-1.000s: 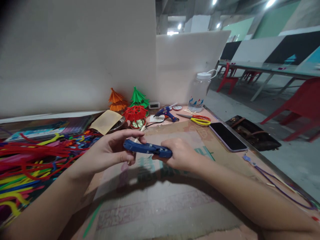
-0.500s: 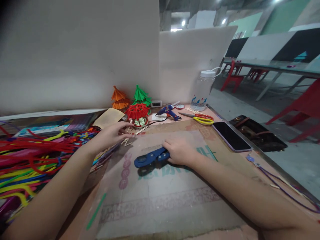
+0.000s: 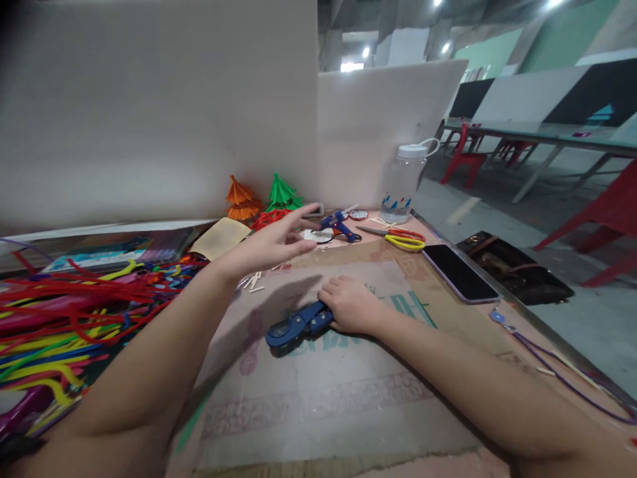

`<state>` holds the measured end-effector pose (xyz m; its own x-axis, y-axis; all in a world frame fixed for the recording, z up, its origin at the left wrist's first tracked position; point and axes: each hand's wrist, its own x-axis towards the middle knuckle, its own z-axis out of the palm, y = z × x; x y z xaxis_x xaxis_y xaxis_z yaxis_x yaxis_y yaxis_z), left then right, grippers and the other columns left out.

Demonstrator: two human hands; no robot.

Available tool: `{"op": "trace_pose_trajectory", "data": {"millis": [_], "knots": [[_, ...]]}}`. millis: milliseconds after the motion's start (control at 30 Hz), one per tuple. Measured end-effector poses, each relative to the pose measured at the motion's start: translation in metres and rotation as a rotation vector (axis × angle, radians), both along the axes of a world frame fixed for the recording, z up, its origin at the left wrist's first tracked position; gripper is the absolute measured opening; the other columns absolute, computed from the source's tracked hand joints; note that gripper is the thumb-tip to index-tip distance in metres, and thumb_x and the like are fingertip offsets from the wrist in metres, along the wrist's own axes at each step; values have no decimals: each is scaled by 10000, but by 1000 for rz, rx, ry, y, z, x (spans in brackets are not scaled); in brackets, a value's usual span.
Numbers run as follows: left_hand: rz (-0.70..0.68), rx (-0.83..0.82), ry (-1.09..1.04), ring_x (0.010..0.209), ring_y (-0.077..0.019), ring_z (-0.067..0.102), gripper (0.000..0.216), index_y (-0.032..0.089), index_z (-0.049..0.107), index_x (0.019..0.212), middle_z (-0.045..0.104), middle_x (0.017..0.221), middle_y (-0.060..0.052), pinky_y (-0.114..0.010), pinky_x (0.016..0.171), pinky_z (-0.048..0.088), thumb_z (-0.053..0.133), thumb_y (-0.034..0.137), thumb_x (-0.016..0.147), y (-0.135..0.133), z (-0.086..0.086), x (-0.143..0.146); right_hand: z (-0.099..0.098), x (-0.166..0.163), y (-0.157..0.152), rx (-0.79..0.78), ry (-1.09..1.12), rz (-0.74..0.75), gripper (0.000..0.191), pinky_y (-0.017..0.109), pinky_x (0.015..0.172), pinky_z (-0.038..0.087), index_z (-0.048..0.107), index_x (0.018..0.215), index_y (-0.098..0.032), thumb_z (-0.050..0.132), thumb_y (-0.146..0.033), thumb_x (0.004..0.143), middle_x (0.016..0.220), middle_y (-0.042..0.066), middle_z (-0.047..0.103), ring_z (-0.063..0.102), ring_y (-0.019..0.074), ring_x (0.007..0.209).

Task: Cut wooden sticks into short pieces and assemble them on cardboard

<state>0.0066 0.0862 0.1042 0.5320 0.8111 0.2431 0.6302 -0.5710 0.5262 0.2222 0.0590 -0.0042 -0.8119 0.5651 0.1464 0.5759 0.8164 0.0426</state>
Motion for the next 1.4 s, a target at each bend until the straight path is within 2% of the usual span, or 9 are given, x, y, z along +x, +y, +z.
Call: {"op": "trace_pose_trajectory", "data": {"millis": [67,167,300,467,633,733,867,1067,1400], "knots": [[141,14,81,1091,-241,692,412,189,618,1348,720,1242,-112,-324,930,529,554,382,989,8,-14,-16,0,0,0,-5,-6,-6,208,369,790,425,651,944,-137,636,-261,778,934,134,671,603,267,880],[312,9,205,1020,-289,700,249,132,746,985,751,1005,-128,-403,926,535,578,316,982,17,-53,-44,0,-1,1,-2,-10,0,208,362,772,420,647,951,-142,634,-263,782,947,129,669,604,265,880],[383,4,301,1073,-239,658,319,160,629,1234,648,1246,-107,-451,919,571,626,354,980,23,-97,-58,-2,-2,2,12,-4,12,190,361,778,411,642,936,-147,630,-267,789,931,118,663,600,264,882],[433,-4,276,1092,-243,650,347,167,603,1280,624,1289,-112,-455,918,575,622,346,984,27,-112,-55,-3,-1,2,3,-5,5,202,359,789,409,636,942,-148,641,-272,783,936,116,661,593,263,898],[452,-37,105,1088,-242,650,352,166,604,1279,624,1286,-110,-455,914,576,630,349,979,23,-99,-55,-1,-2,0,3,6,-14,223,376,811,425,632,954,-141,645,-257,763,966,134,668,599,275,914],[428,-67,-74,948,-211,675,247,134,635,1117,681,1079,-95,-382,830,582,544,339,1013,11,-76,-52,6,-1,-2,-17,78,-110,238,375,795,447,626,966,-136,646,-200,738,976,143,679,618,272,897],[271,-133,-325,693,-149,629,293,162,548,1004,623,774,-16,-263,648,533,359,384,1038,-22,-44,-44,23,4,-4,-65,308,-261,316,361,787,495,614,1043,-167,680,-170,733,1007,128,709,662,273,930],[71,-256,-580,622,-114,522,259,182,547,935,534,669,37,-226,621,450,461,418,997,-67,-26,-42,47,17,2,-6,563,-238,364,460,930,533,598,1170,-230,638,-167,814,1206,111,705,667,304,1111],[120,-232,-436,625,-118,528,332,179,647,820,557,634,33,-229,603,396,517,435,986,-77,-18,-42,54,19,0,80,476,-199,368,495,926,531,581,1146,-220,689,-279,799,1138,126,699,656,330,1095]]}}
